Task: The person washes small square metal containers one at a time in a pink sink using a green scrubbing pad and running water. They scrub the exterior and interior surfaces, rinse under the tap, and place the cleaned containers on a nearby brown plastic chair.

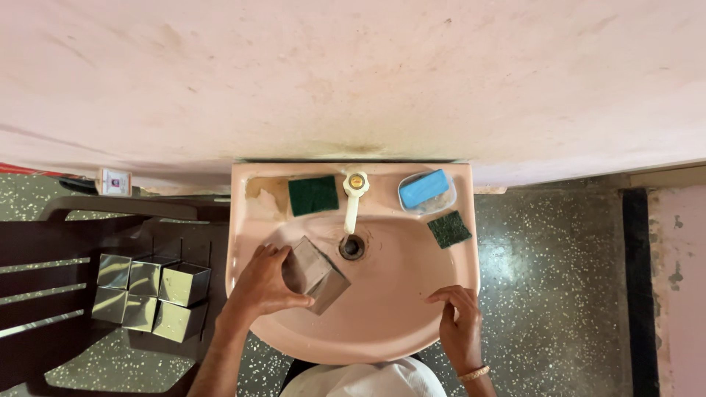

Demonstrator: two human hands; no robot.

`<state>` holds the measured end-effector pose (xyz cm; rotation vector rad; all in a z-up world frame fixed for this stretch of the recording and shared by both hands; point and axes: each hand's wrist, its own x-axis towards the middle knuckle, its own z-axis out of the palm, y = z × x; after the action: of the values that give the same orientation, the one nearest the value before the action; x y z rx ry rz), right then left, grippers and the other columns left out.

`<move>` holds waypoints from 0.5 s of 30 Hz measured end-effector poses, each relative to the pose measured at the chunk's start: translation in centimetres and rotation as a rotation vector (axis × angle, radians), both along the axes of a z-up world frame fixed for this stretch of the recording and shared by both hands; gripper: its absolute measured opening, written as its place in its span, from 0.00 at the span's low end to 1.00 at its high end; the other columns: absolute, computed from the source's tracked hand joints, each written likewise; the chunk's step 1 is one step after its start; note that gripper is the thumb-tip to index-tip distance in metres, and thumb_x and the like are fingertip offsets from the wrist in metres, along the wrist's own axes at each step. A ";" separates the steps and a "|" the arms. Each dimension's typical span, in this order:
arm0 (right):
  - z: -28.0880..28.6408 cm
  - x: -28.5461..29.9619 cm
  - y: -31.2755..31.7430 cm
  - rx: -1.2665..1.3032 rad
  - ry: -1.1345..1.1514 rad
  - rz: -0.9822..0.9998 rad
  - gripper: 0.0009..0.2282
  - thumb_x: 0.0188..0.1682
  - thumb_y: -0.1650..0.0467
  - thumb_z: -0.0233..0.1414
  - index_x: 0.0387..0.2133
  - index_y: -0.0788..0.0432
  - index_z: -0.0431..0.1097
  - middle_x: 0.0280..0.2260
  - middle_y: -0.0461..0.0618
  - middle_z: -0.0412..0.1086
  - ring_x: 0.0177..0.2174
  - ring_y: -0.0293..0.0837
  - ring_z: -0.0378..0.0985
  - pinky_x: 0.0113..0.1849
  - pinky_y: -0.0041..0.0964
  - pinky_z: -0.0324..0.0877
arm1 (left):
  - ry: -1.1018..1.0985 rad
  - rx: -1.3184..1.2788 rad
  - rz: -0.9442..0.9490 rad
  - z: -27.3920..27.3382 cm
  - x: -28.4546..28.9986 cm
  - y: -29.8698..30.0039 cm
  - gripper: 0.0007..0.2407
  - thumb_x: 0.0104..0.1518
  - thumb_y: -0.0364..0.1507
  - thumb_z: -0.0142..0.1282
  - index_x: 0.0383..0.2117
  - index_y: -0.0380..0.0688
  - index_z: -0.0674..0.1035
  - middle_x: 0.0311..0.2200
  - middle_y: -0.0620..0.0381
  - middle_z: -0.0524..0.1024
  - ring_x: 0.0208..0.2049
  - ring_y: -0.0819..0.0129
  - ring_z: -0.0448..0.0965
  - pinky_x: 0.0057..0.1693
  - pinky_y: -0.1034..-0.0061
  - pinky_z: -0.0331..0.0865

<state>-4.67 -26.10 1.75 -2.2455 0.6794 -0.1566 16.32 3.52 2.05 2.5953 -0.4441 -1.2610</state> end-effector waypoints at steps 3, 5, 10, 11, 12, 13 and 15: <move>0.4 0.5 -0.2 -0.007 -0.015 -0.006 0.13 0.42 0.86 0.46 0.24 0.61 0.76 0.31 0.48 0.77 0.38 0.46 0.76 0.43 0.40 0.70 | -0.003 -0.019 -0.015 0.3 0.5 0.3 0.49 0.26 0.48 0.76 0.60 0.35 0.67 0.59 0.41 0.67 0.65 0.50 0.63 0.66 0.66 0.64; 0.4 0.7 -0.1 -0.009 -0.014 -0.010 0.13 0.42 0.86 0.46 0.24 0.61 0.76 0.31 0.48 0.77 0.38 0.46 0.76 0.43 0.40 0.70 | 0.008 -0.031 -0.014 0.4 0.6 0.6 0.48 0.26 0.48 0.76 0.59 0.33 0.69 0.58 0.42 0.69 0.63 0.52 0.65 0.66 0.67 0.65; -0.2 0.8 0.2 -0.008 -0.002 -0.008 0.13 0.44 0.86 0.46 0.25 0.61 0.75 0.32 0.47 0.77 0.38 0.45 0.76 0.44 0.40 0.70 | 0.016 -0.095 0.013 -0.5 0.6 0.3 0.49 0.24 0.47 0.76 0.59 0.33 0.69 0.57 0.42 0.69 0.61 0.53 0.67 0.65 0.69 0.66; -0.4 0.9 0.2 -0.001 -0.008 -0.005 0.13 0.44 0.86 0.46 0.25 0.61 0.75 0.32 0.47 0.77 0.38 0.44 0.76 0.43 0.40 0.70 | 0.027 -0.101 0.014 -1.0 0.7 0.1 0.48 0.25 0.47 0.76 0.58 0.34 0.70 0.55 0.42 0.70 0.59 0.53 0.69 0.64 0.68 0.66; -0.6 1.0 0.3 0.006 -0.013 -0.001 0.13 0.44 0.86 0.46 0.25 0.61 0.76 0.32 0.47 0.77 0.38 0.44 0.76 0.42 0.40 0.70 | 0.039 -0.108 0.015 -1.6 0.7 -0.2 0.47 0.25 0.47 0.77 0.57 0.35 0.71 0.54 0.42 0.71 0.58 0.53 0.70 0.64 0.68 0.67; -0.9 1.1 0.4 0.013 -0.022 0.003 0.13 0.44 0.86 0.46 0.25 0.60 0.76 0.32 0.46 0.77 0.38 0.44 0.76 0.42 0.39 0.70 | 0.046 -0.114 0.017 -2.2 0.7 -0.4 0.46 0.25 0.47 0.78 0.56 0.37 0.72 0.52 0.42 0.73 0.56 0.53 0.71 0.63 0.67 0.67; -1.2 1.0 0.8 0.007 -0.029 0.022 0.13 0.45 0.86 0.47 0.25 0.61 0.76 0.32 0.47 0.77 0.37 0.46 0.74 0.40 0.40 0.70 | 0.086 -0.293 0.087 -3.6 0.3 -1.0 0.42 0.24 0.45 0.77 0.51 0.37 0.76 0.47 0.47 0.78 0.50 0.57 0.79 0.60 0.69 0.72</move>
<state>-3.65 -25.33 0.55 -2.2391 0.6389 -0.1753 16.65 2.49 -1.57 2.2829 -0.4566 -1.1763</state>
